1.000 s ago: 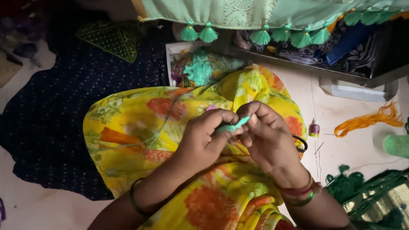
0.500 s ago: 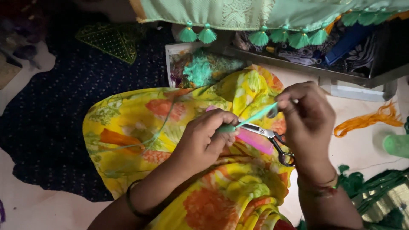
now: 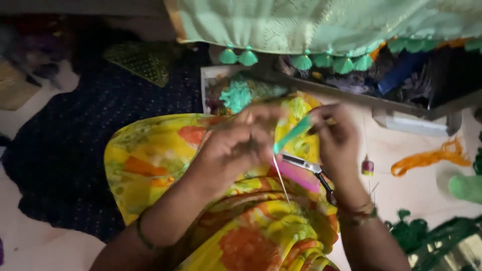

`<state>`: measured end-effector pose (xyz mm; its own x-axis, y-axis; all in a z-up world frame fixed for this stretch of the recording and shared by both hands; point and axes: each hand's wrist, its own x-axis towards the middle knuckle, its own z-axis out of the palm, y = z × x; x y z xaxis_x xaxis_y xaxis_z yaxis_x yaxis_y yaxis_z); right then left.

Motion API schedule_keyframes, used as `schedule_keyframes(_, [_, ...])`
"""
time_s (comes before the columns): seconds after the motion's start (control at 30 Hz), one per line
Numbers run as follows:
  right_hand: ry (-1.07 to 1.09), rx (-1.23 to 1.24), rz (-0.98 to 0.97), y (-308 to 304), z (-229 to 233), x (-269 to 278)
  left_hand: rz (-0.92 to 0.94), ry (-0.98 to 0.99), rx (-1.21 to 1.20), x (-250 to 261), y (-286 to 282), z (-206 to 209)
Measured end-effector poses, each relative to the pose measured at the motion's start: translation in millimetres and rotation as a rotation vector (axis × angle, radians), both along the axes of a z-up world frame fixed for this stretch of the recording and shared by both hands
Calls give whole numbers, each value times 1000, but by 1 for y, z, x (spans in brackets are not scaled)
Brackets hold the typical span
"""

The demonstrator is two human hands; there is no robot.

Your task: Creating and attaching decorative tassels to the border of a saree.

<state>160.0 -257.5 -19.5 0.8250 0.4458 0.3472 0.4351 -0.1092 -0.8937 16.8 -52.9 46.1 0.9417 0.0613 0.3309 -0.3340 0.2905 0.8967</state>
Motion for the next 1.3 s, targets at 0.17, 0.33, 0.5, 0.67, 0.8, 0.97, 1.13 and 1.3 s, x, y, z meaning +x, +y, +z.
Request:
schedule_keyframes(0.17, [-208,-90,293,27,-27,-27,-33,155,-401,23,13,15])
schedule_keyframes(0.33, [-321,-139,86,34,44,-29,95,136,-211,38,19,23])
schedule_keyframes(0.5, [-767,-22,119,40,131,-38,71,181,-183,46,6,7])
schedule_keyframes(0.67, [-738,41,277,36,138,-29,230,-32,144,36,10,15])
schedule_keyframes(0.8, [-303,104,375,34,139,-32,236,-6,90,20,22,20])
schedule_keyframes(0.97, [-156,111,422,28,145,-34,229,-27,7,19,30,11])
schedule_keyframes(1.13, [132,244,439,30,153,-17,-140,122,15,37,17,-33])
schedule_keyframes(1.3, [128,214,433,48,196,-15,-293,-16,-374,39,-17,-55])
